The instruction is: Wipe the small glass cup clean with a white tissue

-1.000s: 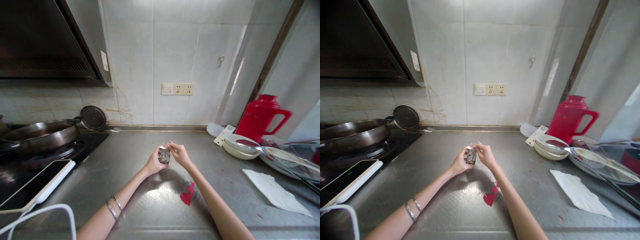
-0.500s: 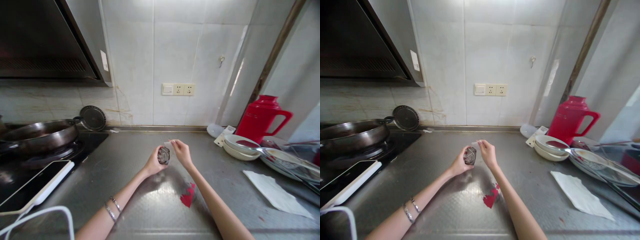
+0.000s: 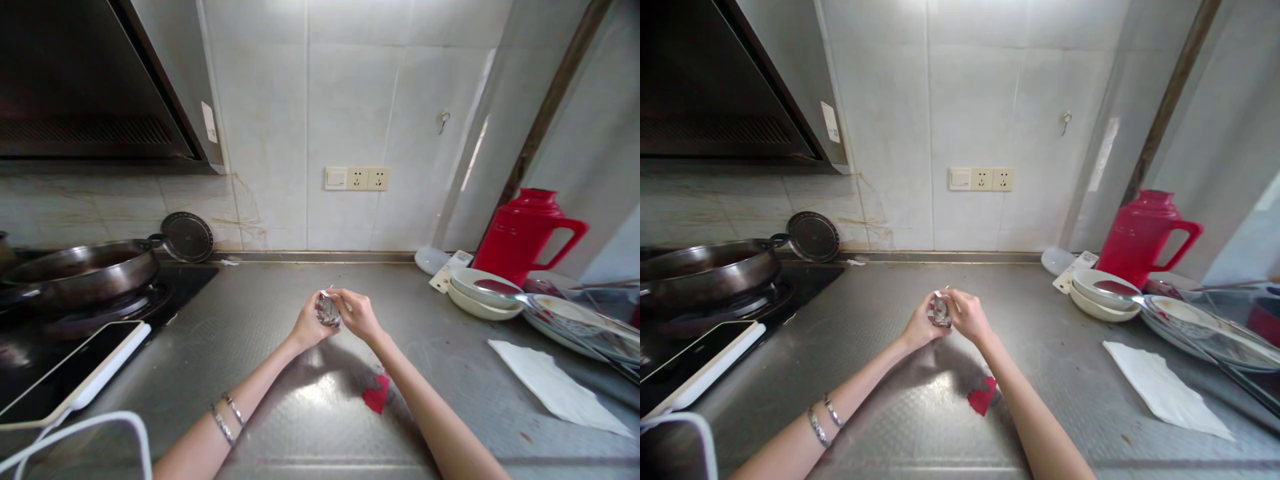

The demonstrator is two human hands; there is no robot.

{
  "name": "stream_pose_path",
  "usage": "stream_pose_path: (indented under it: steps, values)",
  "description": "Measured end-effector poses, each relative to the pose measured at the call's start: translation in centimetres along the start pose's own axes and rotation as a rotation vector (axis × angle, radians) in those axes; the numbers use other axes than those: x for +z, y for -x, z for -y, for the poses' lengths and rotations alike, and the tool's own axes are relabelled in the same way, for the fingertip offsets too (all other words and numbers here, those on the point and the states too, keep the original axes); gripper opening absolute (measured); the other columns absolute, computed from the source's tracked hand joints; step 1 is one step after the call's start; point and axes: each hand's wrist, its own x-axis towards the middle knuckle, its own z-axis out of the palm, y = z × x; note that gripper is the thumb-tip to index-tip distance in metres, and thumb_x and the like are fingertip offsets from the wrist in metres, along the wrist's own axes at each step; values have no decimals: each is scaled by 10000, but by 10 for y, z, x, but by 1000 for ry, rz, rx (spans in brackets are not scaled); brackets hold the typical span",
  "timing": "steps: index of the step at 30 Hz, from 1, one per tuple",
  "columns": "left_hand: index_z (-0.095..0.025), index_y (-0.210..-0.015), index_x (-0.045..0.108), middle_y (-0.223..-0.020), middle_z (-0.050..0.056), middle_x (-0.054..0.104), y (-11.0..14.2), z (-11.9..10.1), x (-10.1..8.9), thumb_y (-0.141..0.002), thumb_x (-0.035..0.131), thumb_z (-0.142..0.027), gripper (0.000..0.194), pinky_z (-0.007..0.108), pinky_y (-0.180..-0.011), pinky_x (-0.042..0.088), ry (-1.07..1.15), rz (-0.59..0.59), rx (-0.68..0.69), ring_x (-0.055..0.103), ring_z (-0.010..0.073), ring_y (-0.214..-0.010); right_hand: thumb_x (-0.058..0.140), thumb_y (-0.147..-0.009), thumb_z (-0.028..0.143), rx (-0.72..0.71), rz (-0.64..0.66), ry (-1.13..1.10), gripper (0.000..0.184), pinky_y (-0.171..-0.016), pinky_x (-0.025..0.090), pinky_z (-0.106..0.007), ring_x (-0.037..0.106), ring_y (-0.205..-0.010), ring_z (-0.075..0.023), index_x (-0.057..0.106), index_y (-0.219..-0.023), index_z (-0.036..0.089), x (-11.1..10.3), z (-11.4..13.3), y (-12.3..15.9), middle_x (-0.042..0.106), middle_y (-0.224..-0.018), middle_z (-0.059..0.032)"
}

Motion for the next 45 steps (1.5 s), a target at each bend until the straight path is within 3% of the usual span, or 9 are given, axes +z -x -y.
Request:
stream_pose_path:
  steps: [7,12,15,21,25,28,39,42,45]
  values:
    - [-186,-1151,485,-1003,41,620,0,-5,4,-476,826,-156,757,316,-808,493,126,-31,-16,603,177,-874,418,-904,234,-32,-40,11,274,-789,516,-285,673,-880,-186,668,-1016,222,1,5,1,719,-964,-78]
    - [-180,-1158,477,-1057,65,618,-2,-7,0,-490,813,-136,749,327,-833,482,112,-39,-3,601,193,-917,440,-900,242,-15,-54,-66,260,-727,506,-248,683,-793,-172,698,-929,220,-5,16,-2,731,-867,-56]
    - [-186,-1191,453,-1082,70,608,-2,-9,-3,-498,791,-98,777,311,-821,483,92,-6,-12,591,192,-936,464,-898,290,56,-69,-111,262,-655,488,-230,661,-679,-158,707,-851,205,-10,17,-5,721,-767,-41]
    - [-185,-1241,424,-1196,103,539,1,-13,-2,-494,754,-54,827,305,-813,490,5,17,5,536,224,-1047,467,-885,411,280,-287,-61,352,-562,435,-222,591,-619,-152,691,-783,159,-13,-1,-10,688,-703,-45]
    - [-196,-1260,427,-1260,111,496,3,-14,1,-488,742,-43,847,306,-798,495,-23,59,51,511,243,-1082,481,-868,422,335,-144,-116,371,-553,444,-230,598,-600,-161,695,-737,149,-7,-9,-11,676,-648,-41]
    - [-196,-1278,425,-1260,111,498,3,-14,2,-488,723,-33,860,303,-790,493,-20,47,67,514,241,-1069,467,-883,389,301,-51,-175,328,-616,482,-242,646,-686,-179,708,-832,173,-1,-5,-9,718,-756,-52]
    - [-197,-1161,495,-1100,56,592,-3,-9,1,-490,762,-96,729,277,-768,480,66,-9,8,569,171,-899,430,-903,249,17,5,-87,268,-827,510,-298,674,-933,-202,674,-1011,231,-2,13,-3,718,-1001,-70]
    - [-188,-1108,513,-1047,45,613,-4,-10,1,-499,772,-105,667,292,-802,471,115,0,-8,579,173,-901,435,-898,249,-41,40,-63,268,-804,517,-297,678,-899,-199,673,-1020,226,-6,15,-3,719,-982,-78]
    - [-190,-1112,510,-1038,43,611,-3,-13,0,-482,767,-71,692,294,-802,471,135,-6,-46,579,176,-906,431,-906,282,50,-51,-65,270,-715,524,-268,689,-801,-191,688,-948,211,-7,13,-5,732,-899,-74]
